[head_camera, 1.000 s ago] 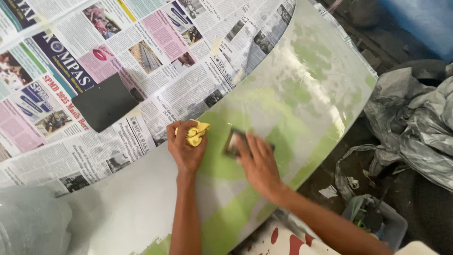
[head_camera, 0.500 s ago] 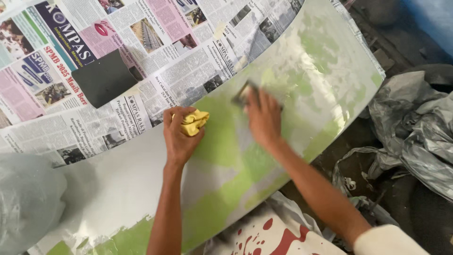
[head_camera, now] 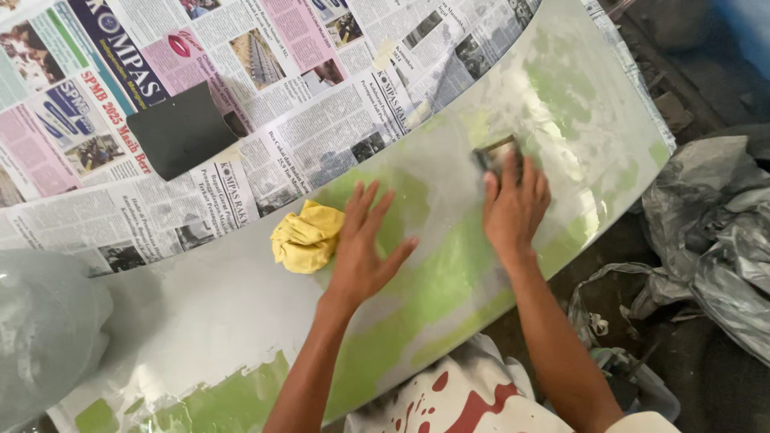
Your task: The person sands a large, curved, light-green surface using a sanding block held in the right hand while wiping the surface with a yellow cloth in the left hand. The person repeatedly rubs the sanding block over the surface and occasionally wipes away residue with the cloth.
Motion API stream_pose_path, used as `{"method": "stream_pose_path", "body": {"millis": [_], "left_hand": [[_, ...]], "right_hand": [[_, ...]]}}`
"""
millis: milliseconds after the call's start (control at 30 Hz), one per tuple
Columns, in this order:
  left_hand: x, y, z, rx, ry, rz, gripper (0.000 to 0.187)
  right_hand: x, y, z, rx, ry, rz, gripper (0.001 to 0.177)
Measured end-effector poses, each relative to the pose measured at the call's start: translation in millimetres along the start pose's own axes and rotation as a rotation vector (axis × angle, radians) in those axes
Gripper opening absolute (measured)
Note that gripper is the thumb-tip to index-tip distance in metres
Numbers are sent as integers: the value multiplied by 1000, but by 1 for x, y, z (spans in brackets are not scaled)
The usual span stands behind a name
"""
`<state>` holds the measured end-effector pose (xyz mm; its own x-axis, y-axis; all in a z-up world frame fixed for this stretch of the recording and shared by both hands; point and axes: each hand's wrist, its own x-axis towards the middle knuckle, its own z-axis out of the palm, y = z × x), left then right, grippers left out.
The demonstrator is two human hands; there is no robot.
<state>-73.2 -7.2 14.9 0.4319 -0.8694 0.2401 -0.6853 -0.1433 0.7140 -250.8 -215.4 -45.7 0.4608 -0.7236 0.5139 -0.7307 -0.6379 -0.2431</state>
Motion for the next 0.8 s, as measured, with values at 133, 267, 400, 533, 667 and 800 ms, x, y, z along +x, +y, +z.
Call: {"method": "stream_pose_path", "body": {"millis": [133, 267, 400, 533, 667, 800], "left_hand": [[68, -20, 56, 339, 104, 142, 87], [80, -16, 77, 504, 50, 176, 93], [52, -4, 64, 463, -42, 240, 97], [22, 9, 49, 480, -132, 273, 94], [-18, 17, 36, 483, -204, 256, 95], [-32, 20, 35, 503, -228, 255, 97]], "right_hand": [[14, 17, 13, 8, 38, 51, 48], [10, 21, 14, 23, 71, 18, 46], [11, 16, 11, 37, 66, 33, 47], [11, 16, 8, 44, 45, 34, 49], [10, 18, 9, 47, 34, 27, 50], [13, 15, 9, 15, 26, 37, 48]]}}
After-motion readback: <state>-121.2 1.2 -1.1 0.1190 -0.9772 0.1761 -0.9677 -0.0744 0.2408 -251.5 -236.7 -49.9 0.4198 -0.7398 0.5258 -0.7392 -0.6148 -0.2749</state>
